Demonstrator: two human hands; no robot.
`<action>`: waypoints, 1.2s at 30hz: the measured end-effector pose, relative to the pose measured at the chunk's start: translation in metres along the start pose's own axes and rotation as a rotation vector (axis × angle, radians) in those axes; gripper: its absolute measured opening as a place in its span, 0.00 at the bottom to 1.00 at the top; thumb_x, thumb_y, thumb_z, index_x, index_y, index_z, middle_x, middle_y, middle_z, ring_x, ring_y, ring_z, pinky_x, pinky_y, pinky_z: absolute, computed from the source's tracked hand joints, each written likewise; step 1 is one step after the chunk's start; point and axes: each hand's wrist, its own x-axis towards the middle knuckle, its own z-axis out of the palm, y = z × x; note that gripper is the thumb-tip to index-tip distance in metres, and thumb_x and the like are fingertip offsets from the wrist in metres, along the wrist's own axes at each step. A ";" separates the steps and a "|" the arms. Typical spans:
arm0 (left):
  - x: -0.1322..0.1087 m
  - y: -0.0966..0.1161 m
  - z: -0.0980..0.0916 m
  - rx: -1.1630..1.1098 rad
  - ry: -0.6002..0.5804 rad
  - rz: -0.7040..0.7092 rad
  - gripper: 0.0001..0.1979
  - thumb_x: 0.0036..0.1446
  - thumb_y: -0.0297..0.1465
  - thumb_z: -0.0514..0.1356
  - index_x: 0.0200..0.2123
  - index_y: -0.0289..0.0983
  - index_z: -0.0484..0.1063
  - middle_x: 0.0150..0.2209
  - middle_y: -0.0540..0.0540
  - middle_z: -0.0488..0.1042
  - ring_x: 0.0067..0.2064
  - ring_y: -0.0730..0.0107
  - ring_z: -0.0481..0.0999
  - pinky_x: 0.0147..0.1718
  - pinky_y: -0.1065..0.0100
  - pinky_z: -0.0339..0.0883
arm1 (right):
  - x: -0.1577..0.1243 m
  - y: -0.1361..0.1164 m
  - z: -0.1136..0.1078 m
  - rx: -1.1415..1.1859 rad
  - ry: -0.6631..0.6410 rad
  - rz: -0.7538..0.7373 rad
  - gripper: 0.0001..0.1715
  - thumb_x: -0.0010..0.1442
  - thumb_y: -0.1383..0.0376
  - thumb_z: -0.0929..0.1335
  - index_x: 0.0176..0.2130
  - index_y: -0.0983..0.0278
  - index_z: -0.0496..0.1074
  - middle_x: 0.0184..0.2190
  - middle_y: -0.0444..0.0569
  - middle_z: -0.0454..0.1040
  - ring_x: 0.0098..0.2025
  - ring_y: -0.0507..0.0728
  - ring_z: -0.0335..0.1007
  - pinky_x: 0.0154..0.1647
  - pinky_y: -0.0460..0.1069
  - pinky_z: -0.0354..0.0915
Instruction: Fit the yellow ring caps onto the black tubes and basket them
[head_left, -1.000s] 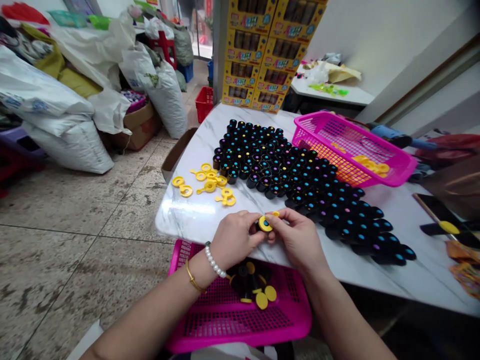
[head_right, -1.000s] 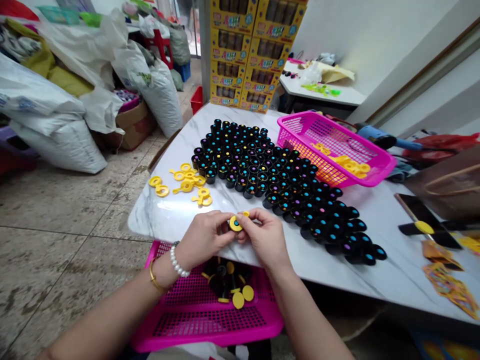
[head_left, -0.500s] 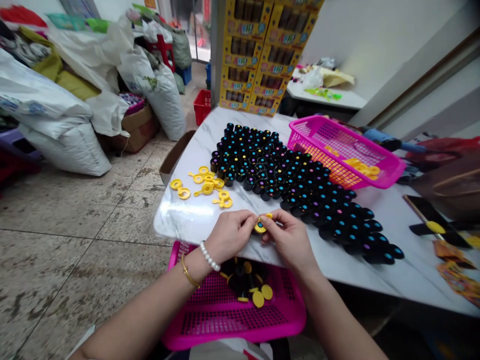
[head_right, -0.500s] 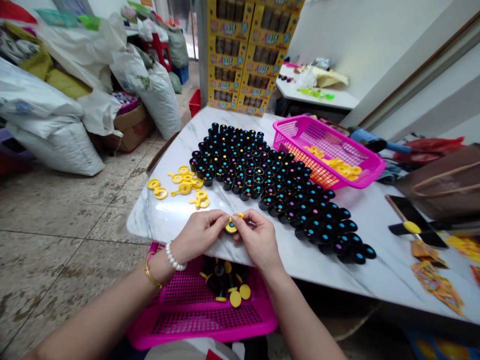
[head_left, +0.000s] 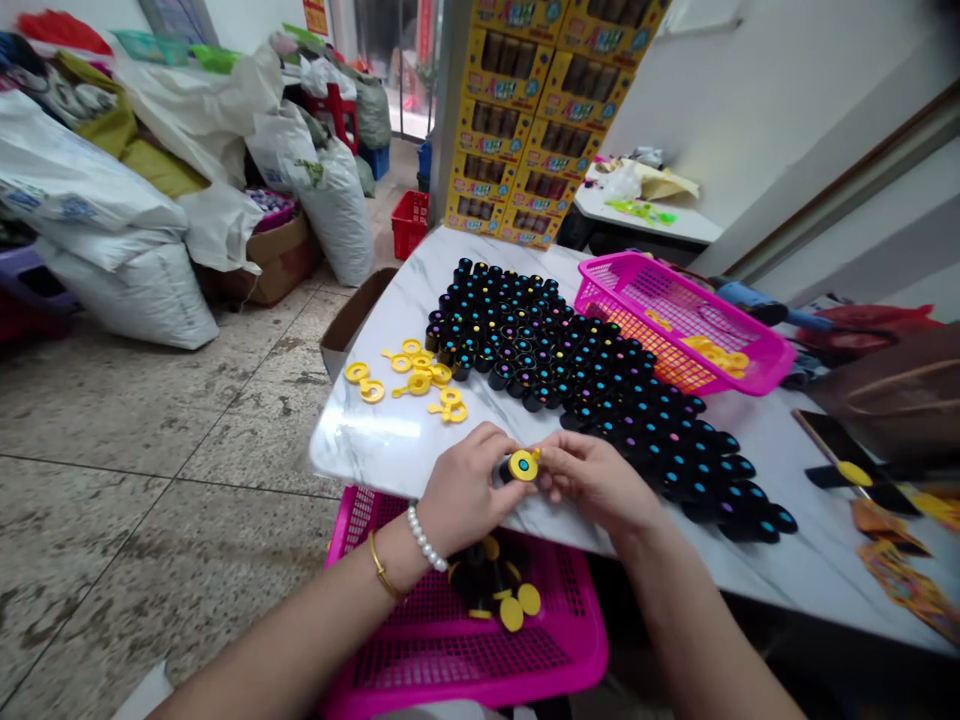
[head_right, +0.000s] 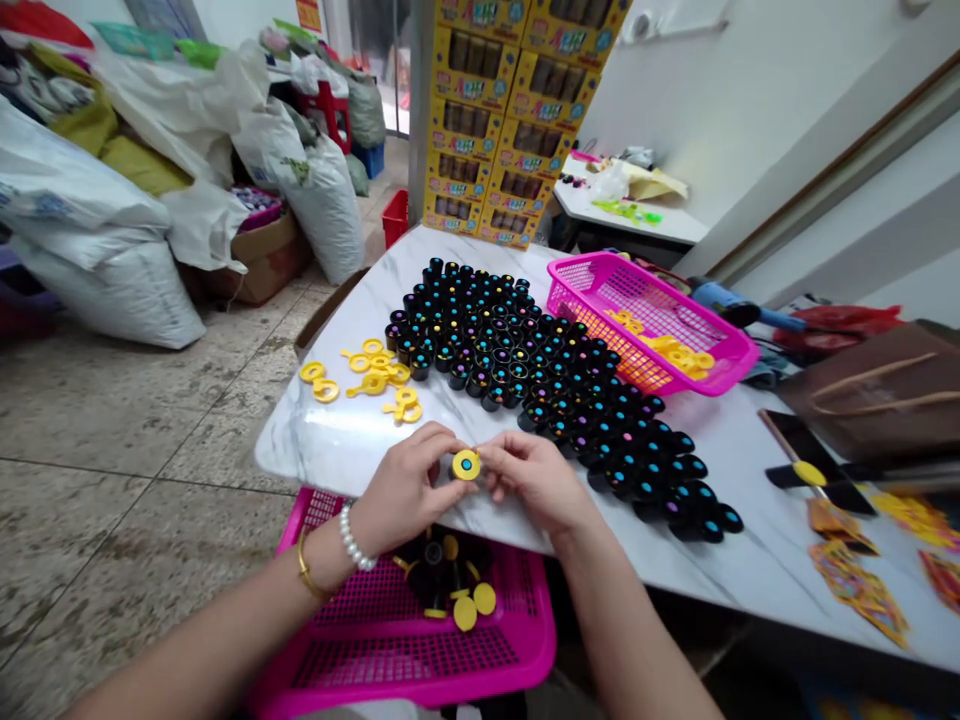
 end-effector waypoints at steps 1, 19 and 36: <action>0.001 0.000 -0.001 -0.009 -0.015 -0.002 0.09 0.53 0.31 0.63 0.39 0.37 0.71 0.37 0.48 0.69 0.38 0.69 0.70 0.38 0.68 0.66 | 0.003 -0.004 -0.002 -0.014 -0.075 0.043 0.17 0.49 0.57 0.75 0.31 0.66 0.69 0.20 0.42 0.72 0.18 0.48 0.64 0.17 0.42 0.61; 0.005 -0.001 -0.009 0.054 -0.188 0.033 0.09 0.59 0.36 0.58 0.39 0.40 0.75 0.39 0.47 0.71 0.39 0.69 0.71 0.42 0.67 0.66 | 0.011 -0.016 0.000 -0.107 -0.263 0.114 0.15 0.50 0.61 0.72 0.31 0.62 0.61 0.17 0.36 0.67 0.17 0.49 0.66 0.19 0.43 0.65; -0.025 -0.054 -0.125 0.551 0.237 -0.088 0.21 0.55 0.36 0.61 0.51 0.38 0.69 0.46 0.41 0.67 0.48 0.58 0.69 0.49 0.55 0.65 | -0.076 0.098 0.063 -0.707 0.227 -0.369 0.11 0.59 0.58 0.65 0.27 0.58 0.66 0.17 0.42 0.66 0.18 0.55 0.64 0.18 0.47 0.59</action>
